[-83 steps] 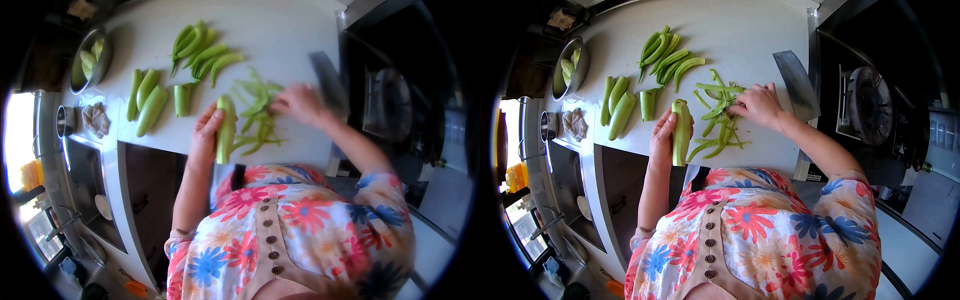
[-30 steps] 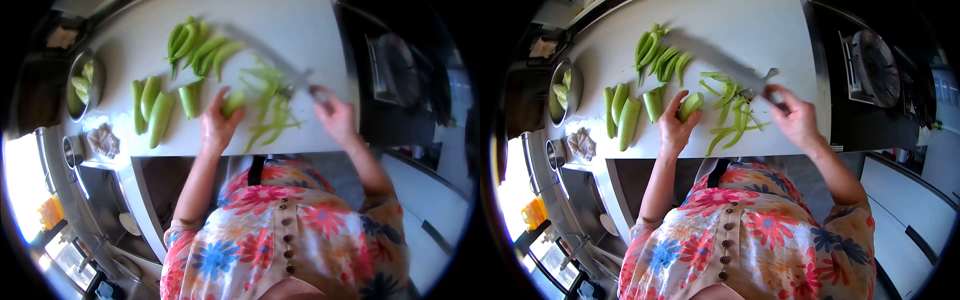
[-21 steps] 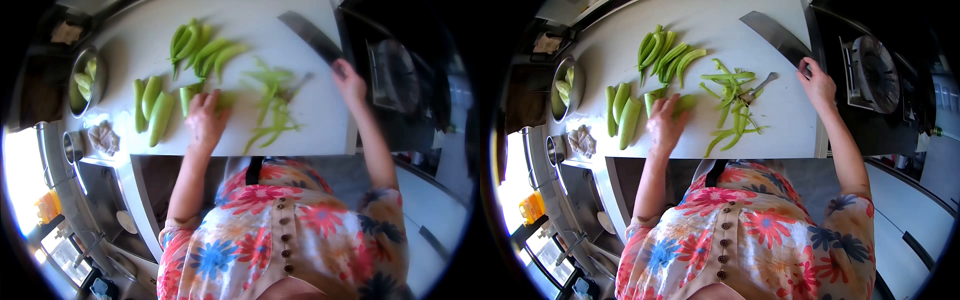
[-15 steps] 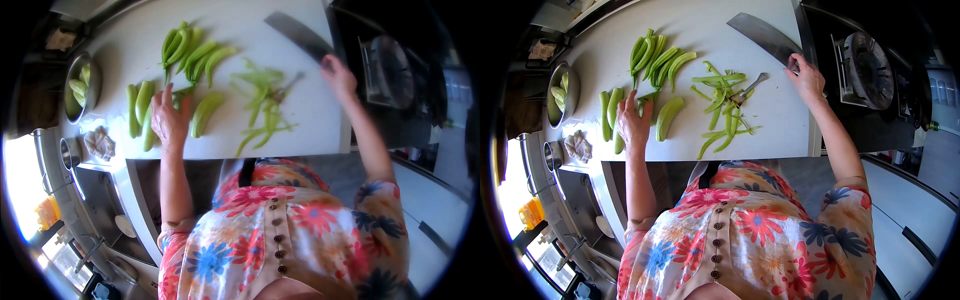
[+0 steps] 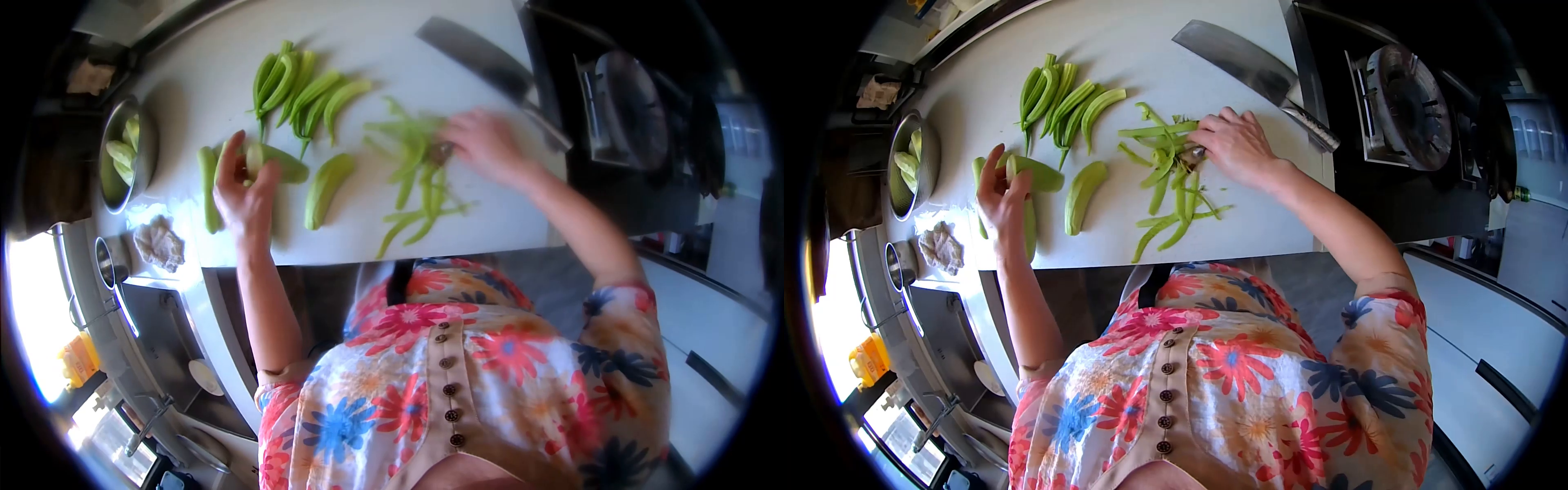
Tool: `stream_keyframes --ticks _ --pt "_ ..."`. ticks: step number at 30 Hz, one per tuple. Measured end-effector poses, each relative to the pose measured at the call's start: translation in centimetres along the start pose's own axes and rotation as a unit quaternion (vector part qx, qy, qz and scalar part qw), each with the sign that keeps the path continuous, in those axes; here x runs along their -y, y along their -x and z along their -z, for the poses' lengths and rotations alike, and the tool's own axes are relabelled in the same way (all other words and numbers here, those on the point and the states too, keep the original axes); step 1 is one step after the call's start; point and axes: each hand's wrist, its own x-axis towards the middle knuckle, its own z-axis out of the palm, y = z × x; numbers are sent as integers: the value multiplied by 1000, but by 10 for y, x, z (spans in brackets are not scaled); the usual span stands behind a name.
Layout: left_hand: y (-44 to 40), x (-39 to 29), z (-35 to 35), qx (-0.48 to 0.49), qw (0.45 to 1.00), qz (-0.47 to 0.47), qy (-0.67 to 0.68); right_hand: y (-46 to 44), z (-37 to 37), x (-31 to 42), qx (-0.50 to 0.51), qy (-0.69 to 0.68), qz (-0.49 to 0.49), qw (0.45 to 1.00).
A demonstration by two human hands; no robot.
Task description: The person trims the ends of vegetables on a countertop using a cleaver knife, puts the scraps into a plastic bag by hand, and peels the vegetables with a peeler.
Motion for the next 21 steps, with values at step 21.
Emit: stream_keyframes --ticks 21 --pt "50 -1 -76 417 561 326 637 -12 56 59 57 -268 58 960"
